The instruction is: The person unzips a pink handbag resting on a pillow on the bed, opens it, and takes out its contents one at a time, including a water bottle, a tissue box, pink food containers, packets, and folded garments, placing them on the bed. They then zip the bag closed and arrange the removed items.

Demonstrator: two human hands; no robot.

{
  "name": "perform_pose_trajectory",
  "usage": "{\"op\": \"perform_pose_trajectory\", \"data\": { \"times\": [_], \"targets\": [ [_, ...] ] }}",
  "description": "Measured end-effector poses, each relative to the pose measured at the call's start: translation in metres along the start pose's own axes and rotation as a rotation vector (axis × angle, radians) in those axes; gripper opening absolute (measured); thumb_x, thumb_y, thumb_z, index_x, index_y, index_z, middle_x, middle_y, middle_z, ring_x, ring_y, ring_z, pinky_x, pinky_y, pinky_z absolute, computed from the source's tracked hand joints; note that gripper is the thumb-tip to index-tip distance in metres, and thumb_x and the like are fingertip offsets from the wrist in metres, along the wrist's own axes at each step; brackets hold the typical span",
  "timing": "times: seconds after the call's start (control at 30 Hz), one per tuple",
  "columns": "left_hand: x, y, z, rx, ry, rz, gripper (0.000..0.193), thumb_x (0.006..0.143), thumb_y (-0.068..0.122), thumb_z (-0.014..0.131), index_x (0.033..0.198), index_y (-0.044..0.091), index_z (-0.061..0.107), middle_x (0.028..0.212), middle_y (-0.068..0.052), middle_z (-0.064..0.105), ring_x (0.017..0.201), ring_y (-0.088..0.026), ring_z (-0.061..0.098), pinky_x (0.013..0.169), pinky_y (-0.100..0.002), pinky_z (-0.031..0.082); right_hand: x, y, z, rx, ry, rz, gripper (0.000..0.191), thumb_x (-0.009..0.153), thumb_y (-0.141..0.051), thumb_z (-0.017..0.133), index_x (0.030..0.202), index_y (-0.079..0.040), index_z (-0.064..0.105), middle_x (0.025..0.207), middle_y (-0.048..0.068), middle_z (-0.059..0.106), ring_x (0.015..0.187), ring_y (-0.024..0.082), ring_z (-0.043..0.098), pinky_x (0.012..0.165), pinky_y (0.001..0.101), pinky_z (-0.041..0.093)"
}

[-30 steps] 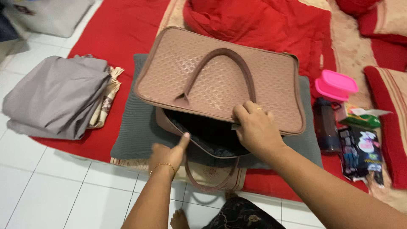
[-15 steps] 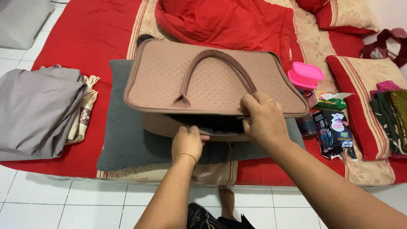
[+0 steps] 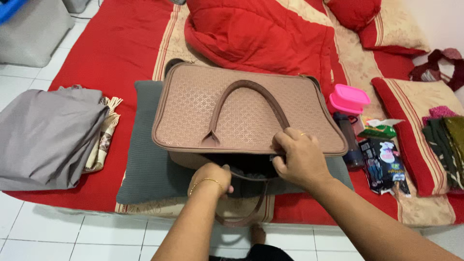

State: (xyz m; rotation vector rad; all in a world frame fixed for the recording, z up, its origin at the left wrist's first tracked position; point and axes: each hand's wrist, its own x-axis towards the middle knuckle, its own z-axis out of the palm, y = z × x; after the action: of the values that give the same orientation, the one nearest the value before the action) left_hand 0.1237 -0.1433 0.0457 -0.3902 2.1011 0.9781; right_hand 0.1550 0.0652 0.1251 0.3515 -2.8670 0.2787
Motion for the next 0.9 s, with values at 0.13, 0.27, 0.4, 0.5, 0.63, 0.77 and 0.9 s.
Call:
{"op": "perform_pose_trajectory", "data": {
  "times": [0.13,0.27,0.4,0.5,0.63,0.77,0.9],
  "targets": [
    [-0.031,0.049,-0.011,0.249,0.273,0.192,0.045,0.094,0.052,0.06,0.112,0.014,0.075,0.123,-0.015,0.069,0.112,-0.035,0.066,0.097,-0.047,0.053,0.033,0.001,-0.03,-0.01,0.229,-0.161,0.022,0.067,-0.019,0.071,0.086,-0.013,0.063,0.081,0.004,0.061,0.082,0.027,0.062,0.091,0.0491,0.04],
    [-0.037,0.08,-0.002,0.368,0.061,0.412,0.046,0.089,0.051,0.065,0.114,0.013,0.075,0.121,-0.014,0.073,0.116,-0.033,0.067,0.102,-0.044,0.052,0.075,0.015,-0.058,-0.033,0.357,-0.205,0.02,0.071,-0.019,0.071,0.089,-0.014,0.063,0.083,0.003,0.061,0.085,0.026,0.061,0.099,0.0506,0.037],
    [-0.025,0.091,0.023,0.456,-0.219,0.375,0.056,0.082,0.048,0.076,0.129,0.018,0.068,0.134,-0.01,0.065,0.127,-0.03,0.06,0.106,-0.043,0.049,0.118,0.041,-0.072,-0.053,0.485,-0.306,0.02,0.074,-0.016,0.074,0.092,-0.016,0.064,0.088,0.001,0.065,0.092,0.026,0.063,0.103,0.0519,0.034],
    [-0.011,0.103,0.038,0.513,-0.411,0.134,0.059,0.079,0.052,0.073,0.129,0.021,0.071,0.135,-0.01,0.069,0.128,-0.029,0.064,0.103,-0.048,0.051,0.153,0.07,-0.073,-0.003,0.547,-0.3,0.016,0.087,-0.011,0.074,0.098,-0.011,0.062,0.099,0.002,0.066,0.098,0.026,0.062,0.109,0.0516,0.032],
    [0.01,0.101,0.019,0.604,-0.441,0.101,0.074,0.077,0.054,0.08,0.139,0.019,0.062,0.146,-0.011,0.059,0.137,-0.033,0.056,0.109,-0.049,0.048,0.212,0.111,-0.062,0.042,0.61,-0.294,0.017,0.085,0.002,0.061,0.096,-0.01,0.057,0.111,0.001,0.065,0.111,0.026,0.059,0.111,0.046,0.032],
    [0.021,0.078,-0.008,0.663,-0.385,-0.025,0.078,0.08,0.062,0.074,0.137,0.01,0.063,0.146,-0.014,0.06,0.136,-0.034,0.057,0.11,-0.046,0.046,0.253,0.128,-0.039,-0.123,0.636,-0.319,0.016,0.087,0.002,0.062,0.088,-0.014,0.061,0.127,0.005,0.06,0.13,0.028,0.052,0.117,0.0522,0.028],
    [0.026,0.056,-0.021,0.588,-0.276,-0.086,0.072,0.092,0.059,0.067,0.14,0.006,0.06,0.148,-0.016,0.057,0.138,-0.035,0.053,0.112,-0.049,0.042,0.291,0.12,-0.016,-0.229,0.649,-0.256,0.022,0.085,-0.004,0.065,0.104,-0.015,0.065,0.149,0.021,0.043,0.147,0.042,0.033,0.119,0.0695,0.015]
  ]
}}
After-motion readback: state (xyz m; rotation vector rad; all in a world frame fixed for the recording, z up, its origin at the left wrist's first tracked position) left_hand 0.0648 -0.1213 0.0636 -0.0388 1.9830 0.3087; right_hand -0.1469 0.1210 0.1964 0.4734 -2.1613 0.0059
